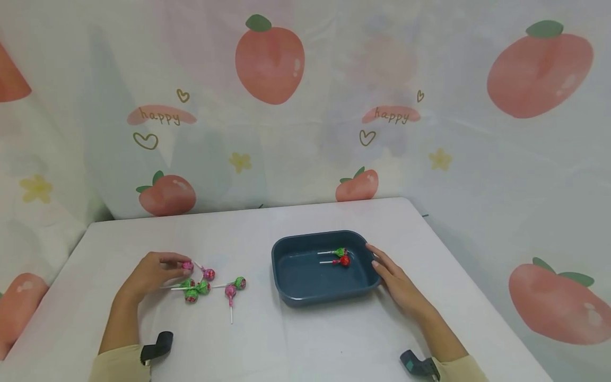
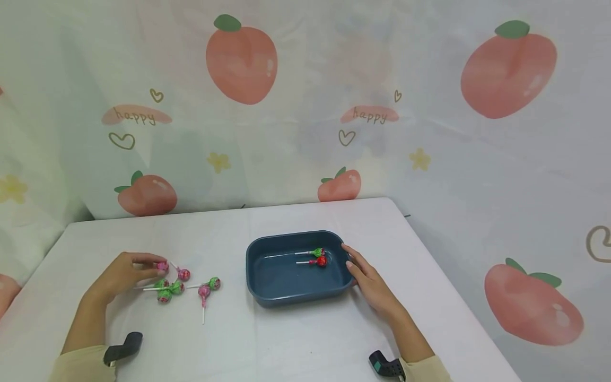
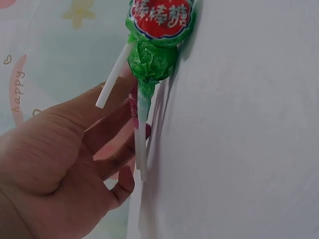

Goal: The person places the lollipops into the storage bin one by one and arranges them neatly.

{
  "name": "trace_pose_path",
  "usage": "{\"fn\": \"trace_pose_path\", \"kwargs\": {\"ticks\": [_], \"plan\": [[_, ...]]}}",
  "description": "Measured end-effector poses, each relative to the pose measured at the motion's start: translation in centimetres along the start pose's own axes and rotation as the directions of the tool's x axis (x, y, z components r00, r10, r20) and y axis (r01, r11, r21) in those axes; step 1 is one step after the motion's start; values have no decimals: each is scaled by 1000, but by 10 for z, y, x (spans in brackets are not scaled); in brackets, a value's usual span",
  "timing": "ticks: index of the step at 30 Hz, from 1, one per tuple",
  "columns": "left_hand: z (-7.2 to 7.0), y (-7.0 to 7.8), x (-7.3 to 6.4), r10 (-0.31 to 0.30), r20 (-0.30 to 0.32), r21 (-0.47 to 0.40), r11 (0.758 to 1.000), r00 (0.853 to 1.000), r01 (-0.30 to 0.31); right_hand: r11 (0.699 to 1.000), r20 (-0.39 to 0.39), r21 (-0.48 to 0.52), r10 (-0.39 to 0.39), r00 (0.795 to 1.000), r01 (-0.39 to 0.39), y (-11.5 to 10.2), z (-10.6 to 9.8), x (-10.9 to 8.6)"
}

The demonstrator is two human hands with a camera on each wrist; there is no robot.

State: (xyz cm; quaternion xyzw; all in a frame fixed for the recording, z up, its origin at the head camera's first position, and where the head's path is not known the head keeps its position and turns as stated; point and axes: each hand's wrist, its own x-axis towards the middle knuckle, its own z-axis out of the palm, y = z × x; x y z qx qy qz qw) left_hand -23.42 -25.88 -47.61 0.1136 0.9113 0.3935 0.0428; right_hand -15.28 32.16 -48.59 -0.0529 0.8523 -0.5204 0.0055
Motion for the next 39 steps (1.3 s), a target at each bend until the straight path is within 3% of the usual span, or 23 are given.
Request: {"fn": "trace_pose_path", "kwargs": {"ticks": [9, 28, 39], "plan": [[5, 11, 5, 50, -51, 11, 999, 997, -49, 1000, 0, -2, 10, 1000, -10, 0, 1, 0], [23, 48, 19, 140, -44, 10, 990, 989, -139, 1000, 6, 19, -1, 1000, 0, 2, 1, 0], [32, 73, 16, 258, -71, -32, 965, 963, -261, 1000, 1, 15, 13, 1000, -13, 1, 1, 0]]}}
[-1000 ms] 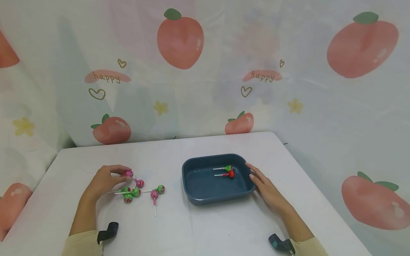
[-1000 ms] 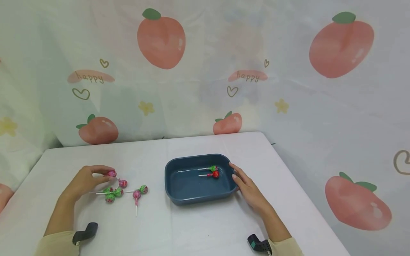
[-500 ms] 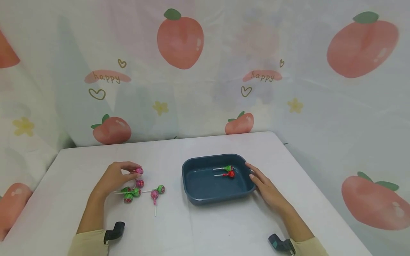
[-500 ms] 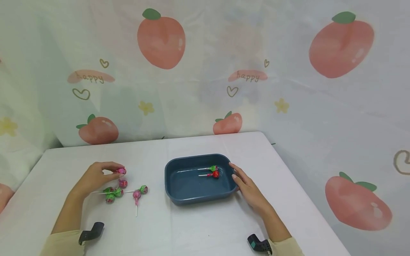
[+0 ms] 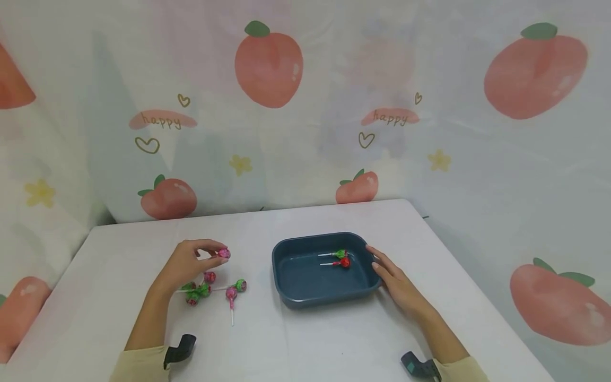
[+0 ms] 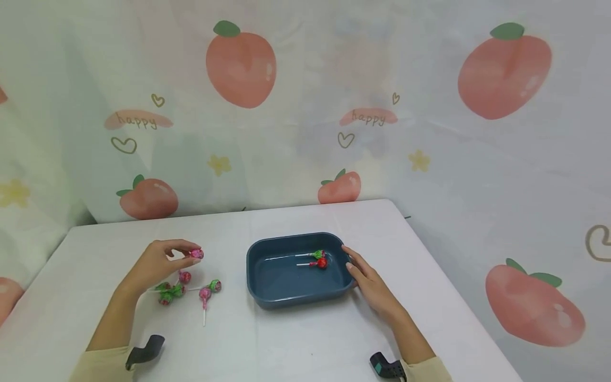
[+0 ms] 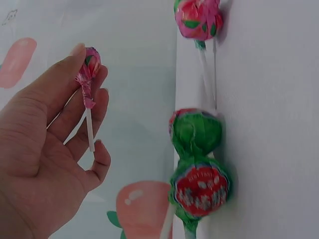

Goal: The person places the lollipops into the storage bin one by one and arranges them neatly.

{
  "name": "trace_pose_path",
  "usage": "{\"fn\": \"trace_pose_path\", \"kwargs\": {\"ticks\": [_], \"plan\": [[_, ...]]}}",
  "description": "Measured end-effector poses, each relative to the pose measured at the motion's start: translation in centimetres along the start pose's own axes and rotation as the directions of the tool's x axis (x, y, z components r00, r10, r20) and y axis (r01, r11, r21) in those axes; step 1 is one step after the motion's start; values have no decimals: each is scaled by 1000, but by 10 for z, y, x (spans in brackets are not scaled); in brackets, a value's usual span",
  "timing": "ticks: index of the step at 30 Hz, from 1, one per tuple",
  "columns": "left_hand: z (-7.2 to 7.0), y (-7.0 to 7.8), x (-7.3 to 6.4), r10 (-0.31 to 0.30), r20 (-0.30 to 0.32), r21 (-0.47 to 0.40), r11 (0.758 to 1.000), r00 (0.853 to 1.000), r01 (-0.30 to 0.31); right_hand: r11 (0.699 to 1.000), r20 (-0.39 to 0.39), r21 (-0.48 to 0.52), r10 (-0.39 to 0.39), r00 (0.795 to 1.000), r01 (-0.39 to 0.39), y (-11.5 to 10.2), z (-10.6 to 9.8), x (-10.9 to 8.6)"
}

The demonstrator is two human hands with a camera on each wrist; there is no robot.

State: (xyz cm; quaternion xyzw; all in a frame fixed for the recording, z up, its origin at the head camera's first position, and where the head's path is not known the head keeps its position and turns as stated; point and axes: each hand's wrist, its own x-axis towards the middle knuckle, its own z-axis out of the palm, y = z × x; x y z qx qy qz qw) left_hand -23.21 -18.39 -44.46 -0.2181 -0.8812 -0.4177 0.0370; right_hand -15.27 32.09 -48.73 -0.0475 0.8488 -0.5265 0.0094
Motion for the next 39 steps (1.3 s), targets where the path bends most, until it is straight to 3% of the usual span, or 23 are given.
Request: {"fn": "trace_pose_path", "kwargs": {"ticks": [6, 13, 23, 39], "plan": [[11, 11, 5, 57, 2, -40, 998, 998, -57, 1000, 2, 2, -1, 1000, 1, 1, 0, -1], [30, 19, 16, 68, 32, -41, 997, 997, -66, 1000, 7, 8, -6, 1000, 6, 3, 1, 0], [57, 39, 37, 88, 28, -102, 991, 996, -85, 1000, 2, 5, 0, 1000, 0, 0, -1, 0], [95, 69, 55, 157, 102, -207, 969, 982, -134, 1000, -5, -15, -9, 1000, 9, 2, 0, 1]]}}
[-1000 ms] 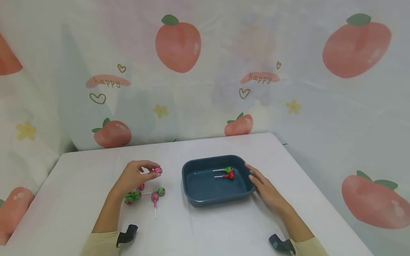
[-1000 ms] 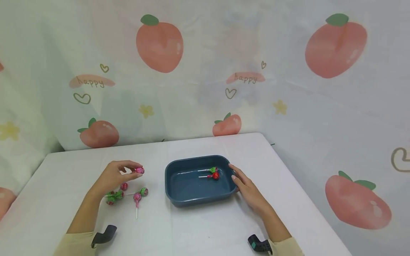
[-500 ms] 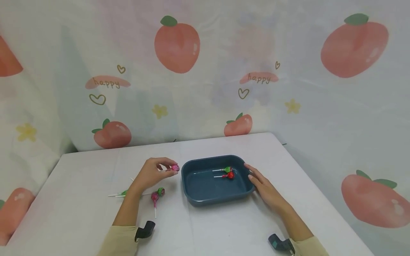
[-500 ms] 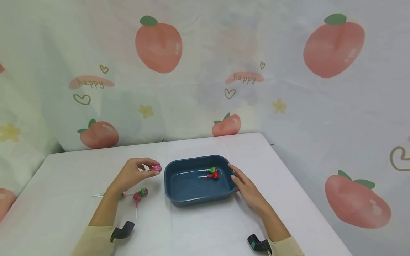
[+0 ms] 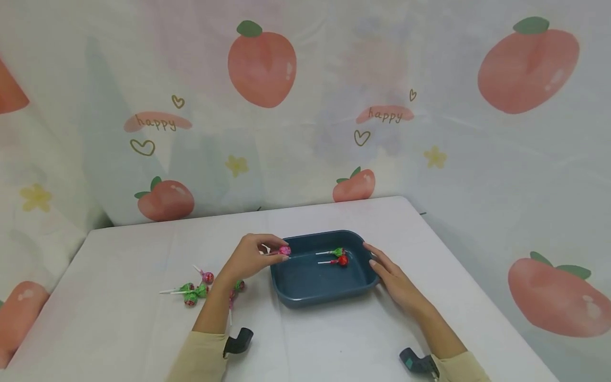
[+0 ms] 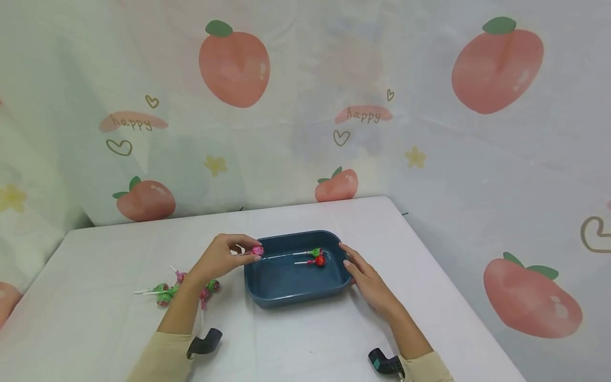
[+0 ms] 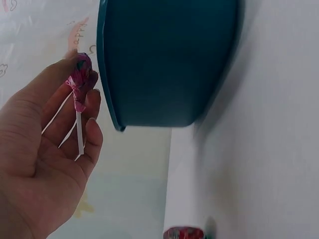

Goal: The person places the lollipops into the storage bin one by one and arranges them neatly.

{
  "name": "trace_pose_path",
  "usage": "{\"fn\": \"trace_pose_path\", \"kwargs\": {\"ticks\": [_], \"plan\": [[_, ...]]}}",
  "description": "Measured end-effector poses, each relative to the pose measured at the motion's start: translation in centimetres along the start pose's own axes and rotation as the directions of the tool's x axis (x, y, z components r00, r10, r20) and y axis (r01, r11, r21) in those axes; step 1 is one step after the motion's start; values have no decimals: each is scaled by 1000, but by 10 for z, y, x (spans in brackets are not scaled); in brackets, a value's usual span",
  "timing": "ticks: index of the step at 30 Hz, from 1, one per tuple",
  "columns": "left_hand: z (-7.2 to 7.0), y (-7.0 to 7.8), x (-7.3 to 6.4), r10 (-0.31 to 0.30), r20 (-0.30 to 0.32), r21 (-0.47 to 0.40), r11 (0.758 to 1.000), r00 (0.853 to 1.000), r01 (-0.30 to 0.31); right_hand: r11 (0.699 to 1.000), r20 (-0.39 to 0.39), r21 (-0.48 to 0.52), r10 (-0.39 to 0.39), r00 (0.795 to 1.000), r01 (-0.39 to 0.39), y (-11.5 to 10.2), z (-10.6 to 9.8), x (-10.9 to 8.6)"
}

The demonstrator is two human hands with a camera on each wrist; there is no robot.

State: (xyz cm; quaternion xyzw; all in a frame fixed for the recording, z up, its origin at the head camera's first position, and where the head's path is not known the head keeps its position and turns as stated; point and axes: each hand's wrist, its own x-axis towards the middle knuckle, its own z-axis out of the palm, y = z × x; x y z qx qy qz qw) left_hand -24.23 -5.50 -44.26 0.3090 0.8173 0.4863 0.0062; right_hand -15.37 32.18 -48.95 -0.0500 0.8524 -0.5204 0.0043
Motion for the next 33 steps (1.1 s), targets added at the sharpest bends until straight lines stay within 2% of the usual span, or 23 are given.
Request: {"fn": "trace_pose_path", "kwargs": {"ticks": [7, 18, 25, 33], "plan": [[18, 5, 11, -2, 29, -17, 1000, 1000, 3, 1000, -1, 7, -3, 1000, 3, -1, 0, -1], [40, 6, 22, -6, 71, 14, 1000, 997, 5, 1000, 1, 2, 10, 1000, -10, -2, -1, 0], [53, 16, 31, -9, 87, 49, 999, 996, 5, 1000, 3, -2, 0, 1000, 0, -1, -2, 1], [72, 27, 41, -13, 113, 36, 999, 993, 9, 1000, 6, 5, -11, 1000, 11, -3, 0, 0]]}}
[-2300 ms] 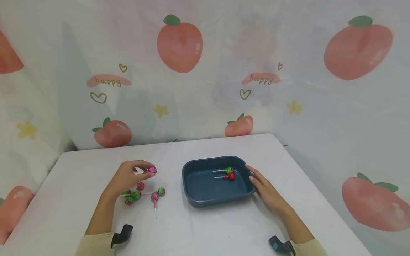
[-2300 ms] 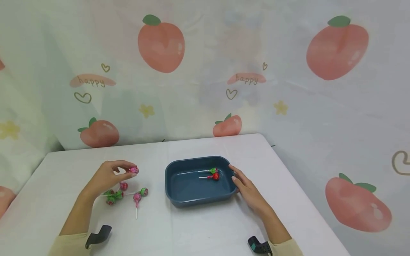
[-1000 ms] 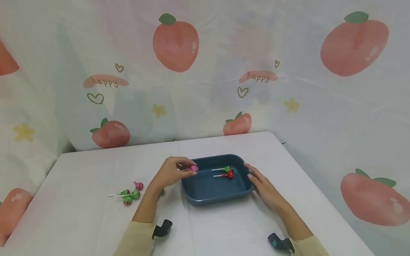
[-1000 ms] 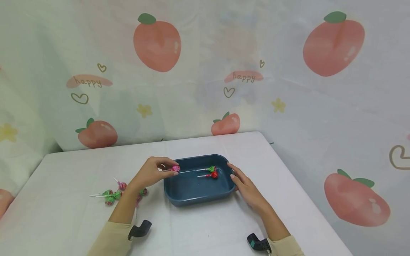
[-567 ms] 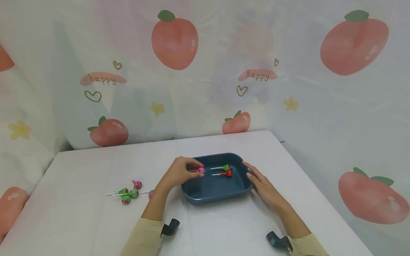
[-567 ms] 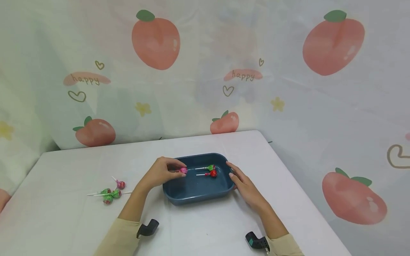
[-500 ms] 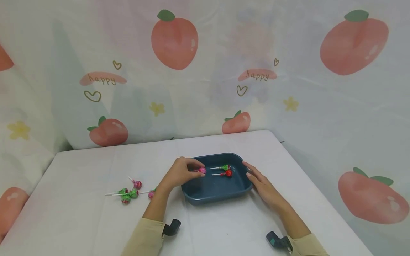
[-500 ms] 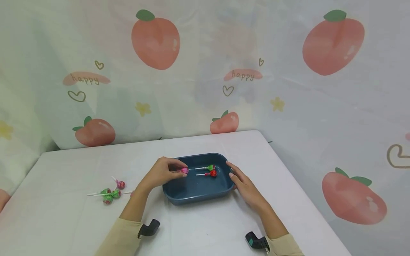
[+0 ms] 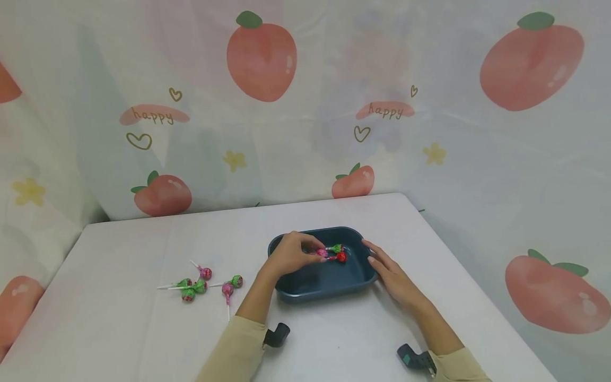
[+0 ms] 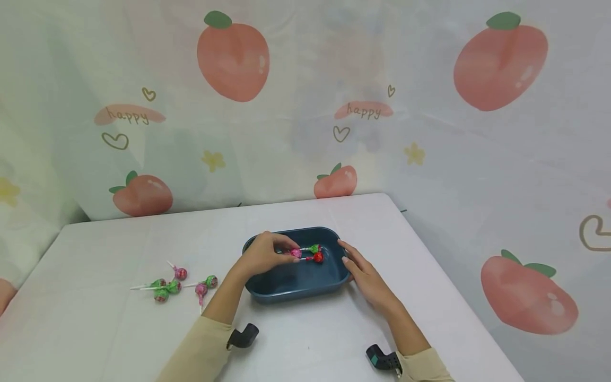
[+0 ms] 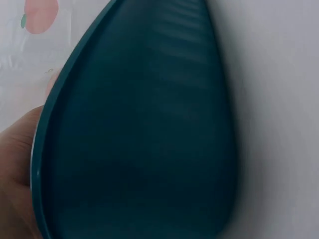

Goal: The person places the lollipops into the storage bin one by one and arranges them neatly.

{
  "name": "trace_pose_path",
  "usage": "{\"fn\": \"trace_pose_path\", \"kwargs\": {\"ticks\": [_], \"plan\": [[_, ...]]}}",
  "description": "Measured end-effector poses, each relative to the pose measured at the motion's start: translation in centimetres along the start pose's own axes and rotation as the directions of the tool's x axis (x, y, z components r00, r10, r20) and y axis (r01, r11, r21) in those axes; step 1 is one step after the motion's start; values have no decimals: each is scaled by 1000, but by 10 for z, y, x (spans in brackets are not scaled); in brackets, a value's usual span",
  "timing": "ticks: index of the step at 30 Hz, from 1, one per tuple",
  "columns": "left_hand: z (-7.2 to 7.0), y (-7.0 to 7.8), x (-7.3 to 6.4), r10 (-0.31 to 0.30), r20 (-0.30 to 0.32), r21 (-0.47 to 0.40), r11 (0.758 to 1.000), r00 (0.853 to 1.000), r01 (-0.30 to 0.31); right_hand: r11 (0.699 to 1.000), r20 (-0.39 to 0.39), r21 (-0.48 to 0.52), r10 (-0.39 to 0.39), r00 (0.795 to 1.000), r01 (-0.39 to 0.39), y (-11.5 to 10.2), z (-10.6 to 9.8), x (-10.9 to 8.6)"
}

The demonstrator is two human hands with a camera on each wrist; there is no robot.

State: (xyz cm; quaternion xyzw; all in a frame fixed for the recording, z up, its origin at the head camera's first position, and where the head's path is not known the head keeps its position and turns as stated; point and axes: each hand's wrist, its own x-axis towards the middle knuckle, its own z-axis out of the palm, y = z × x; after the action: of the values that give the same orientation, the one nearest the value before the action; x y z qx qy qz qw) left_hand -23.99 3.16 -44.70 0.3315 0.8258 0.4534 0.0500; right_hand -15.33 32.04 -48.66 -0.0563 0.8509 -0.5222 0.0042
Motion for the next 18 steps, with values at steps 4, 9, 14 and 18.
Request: {"fn": "trace_pose_path", "kwargs": {"ticks": [4, 9, 14, 18], "plan": [[8, 3, 6, 10, 21, -11, 1000, 1000, -10, 1000, -1, -2, 0, 1000, 0, 0, 0, -1], [17, 6, 14, 15, 40, -8, 1000, 999, -14, 1000, -1, -10, 9, 1000, -9, 1, 0, 0], [24, 9, 19, 11, 52, -7, 1000, 999, -11, 1000, 4, -20, 7, 1000, -7, 2, -1, 1], [33, 8, 22, -2, 53, -7, 1000, 999, 2, 1000, 9, -18, 3, 1000, -3, 2, -1, 1]]}}
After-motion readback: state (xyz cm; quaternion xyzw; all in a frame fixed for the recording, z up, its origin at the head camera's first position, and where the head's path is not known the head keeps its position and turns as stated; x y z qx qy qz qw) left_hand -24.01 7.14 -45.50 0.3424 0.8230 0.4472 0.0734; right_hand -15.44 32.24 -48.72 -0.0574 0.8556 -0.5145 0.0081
